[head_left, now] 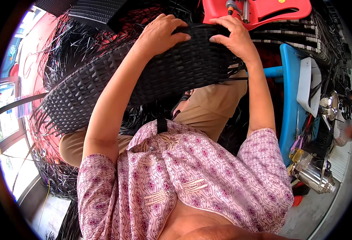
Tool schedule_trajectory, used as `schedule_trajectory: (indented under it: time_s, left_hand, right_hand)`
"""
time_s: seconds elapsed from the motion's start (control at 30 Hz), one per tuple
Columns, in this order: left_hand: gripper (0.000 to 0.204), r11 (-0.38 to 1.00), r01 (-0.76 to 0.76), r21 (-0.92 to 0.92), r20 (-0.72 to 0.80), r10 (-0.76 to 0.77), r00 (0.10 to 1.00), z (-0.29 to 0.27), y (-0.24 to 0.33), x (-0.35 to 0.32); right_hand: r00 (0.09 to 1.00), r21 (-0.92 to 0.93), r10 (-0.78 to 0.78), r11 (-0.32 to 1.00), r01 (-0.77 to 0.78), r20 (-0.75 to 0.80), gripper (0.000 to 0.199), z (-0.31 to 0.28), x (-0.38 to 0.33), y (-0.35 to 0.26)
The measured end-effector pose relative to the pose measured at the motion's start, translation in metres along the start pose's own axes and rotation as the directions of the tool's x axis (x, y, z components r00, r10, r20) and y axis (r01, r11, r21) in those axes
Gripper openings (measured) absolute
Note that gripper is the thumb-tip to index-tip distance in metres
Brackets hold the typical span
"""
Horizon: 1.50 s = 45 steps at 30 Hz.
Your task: The person sits on the floor and weaves a black synthetic mat by hand, interlacing strips of material. They adjust the weave and trim excess strands using shears. The person works on a single mat throughout the clip.
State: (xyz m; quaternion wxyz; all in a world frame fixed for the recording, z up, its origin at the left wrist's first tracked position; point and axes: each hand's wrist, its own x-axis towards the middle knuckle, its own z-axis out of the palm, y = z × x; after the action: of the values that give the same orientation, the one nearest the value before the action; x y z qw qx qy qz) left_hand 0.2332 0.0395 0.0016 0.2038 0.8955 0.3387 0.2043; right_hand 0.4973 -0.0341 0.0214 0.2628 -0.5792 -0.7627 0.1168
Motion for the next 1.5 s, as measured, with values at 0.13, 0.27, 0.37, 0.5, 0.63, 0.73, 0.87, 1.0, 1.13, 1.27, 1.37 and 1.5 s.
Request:
schedule_trajectory:
  time_s: [0.13, 0.27, 0.37, 0.5, 0.63, 0.73, 0.87, 1.0, 1.13, 1.27, 1.37, 1.5]
  left_hand:
    - [0.043, 0.995, 0.068, -0.078, 0.010, -0.067, 0.998, -0.004, 0.008, 0.002]
    - [0.041, 0.982, 0.107, -0.155, 0.003, -0.108, 0.994, 0.001, 0.009, 0.004]
    - [0.040, 0.980, 0.133, -0.150, -0.020, -0.138, 0.990, 0.003, 0.014, 0.005]
    - [0.039, 0.984, 0.135, -0.114, -0.053, -0.141, 0.989, 0.005, 0.019, 0.000]
    - [0.040, 0.990, 0.121, -0.071, -0.075, -0.127, 0.989, 0.005, 0.024, -0.002]
    - [0.041, 0.972, 0.124, -0.198, -0.121, -0.150, 0.981, 0.009, 0.019, -0.005]
    - [0.040, 0.921, 0.290, -0.259, 0.015, -0.297, 0.955, -0.001, 0.028, 0.001]
    - [0.023, 0.915, 0.143, -0.377, 0.076, -0.123, 0.989, -0.006, 0.001, 0.010]
    - [0.022, 0.952, -0.029, -0.306, 0.229, 0.103, 0.968, -0.008, -0.018, 0.035]
    - [0.022, 0.938, 0.066, -0.340, 0.430, 0.093, 0.898, -0.021, -0.007, 0.052]
    - [0.022, 0.883, -0.117, -0.455, 0.342, 0.294, 0.892, -0.009, -0.033, 0.059]
    - [0.021, 0.849, -0.391, -0.356, 0.225, 0.485, 0.845, -0.003, -0.039, 0.064]
  right_hand:
    - [0.997, 0.177, 0.076, 0.981, -0.074, -0.005, 0.045, 0.003, -0.001, 0.012]
    - [0.999, 0.241, 0.041, 0.970, -0.032, -0.033, 0.043, 0.008, -0.006, 0.019]
    - [0.995, 0.233, 0.013, 0.973, 0.010, -0.096, 0.041, 0.014, -0.010, 0.020]
    - [0.980, 0.194, 0.020, 0.981, 0.019, -0.199, 0.039, 0.024, -0.020, 0.021]
    - [0.966, 0.146, -0.054, 0.985, 0.094, -0.255, 0.039, 0.030, -0.023, 0.027]
    - [0.963, 0.132, -0.076, 0.985, 0.113, -0.260, 0.037, 0.023, -0.016, 0.016]
    - [0.977, 0.206, 0.027, 0.978, 0.018, -0.212, 0.037, 0.027, 0.003, -0.011]
    - [0.974, 0.101, -0.068, 0.991, 0.092, -0.217, 0.043, 0.034, 0.010, -0.009]
    - [0.957, -0.150, -0.123, 0.985, 0.086, -0.264, 0.053, 0.045, -0.011, -0.018]
    - [0.936, -0.173, -0.121, 0.983, 0.066, -0.329, 0.061, 0.053, -0.016, -0.024]
    - [0.932, -0.101, -0.112, 0.992, 0.082, -0.346, 0.063, 0.060, -0.015, -0.015]
    - [0.925, -0.082, -0.120, 0.992, 0.096, -0.360, 0.061, 0.062, -0.014, -0.013]
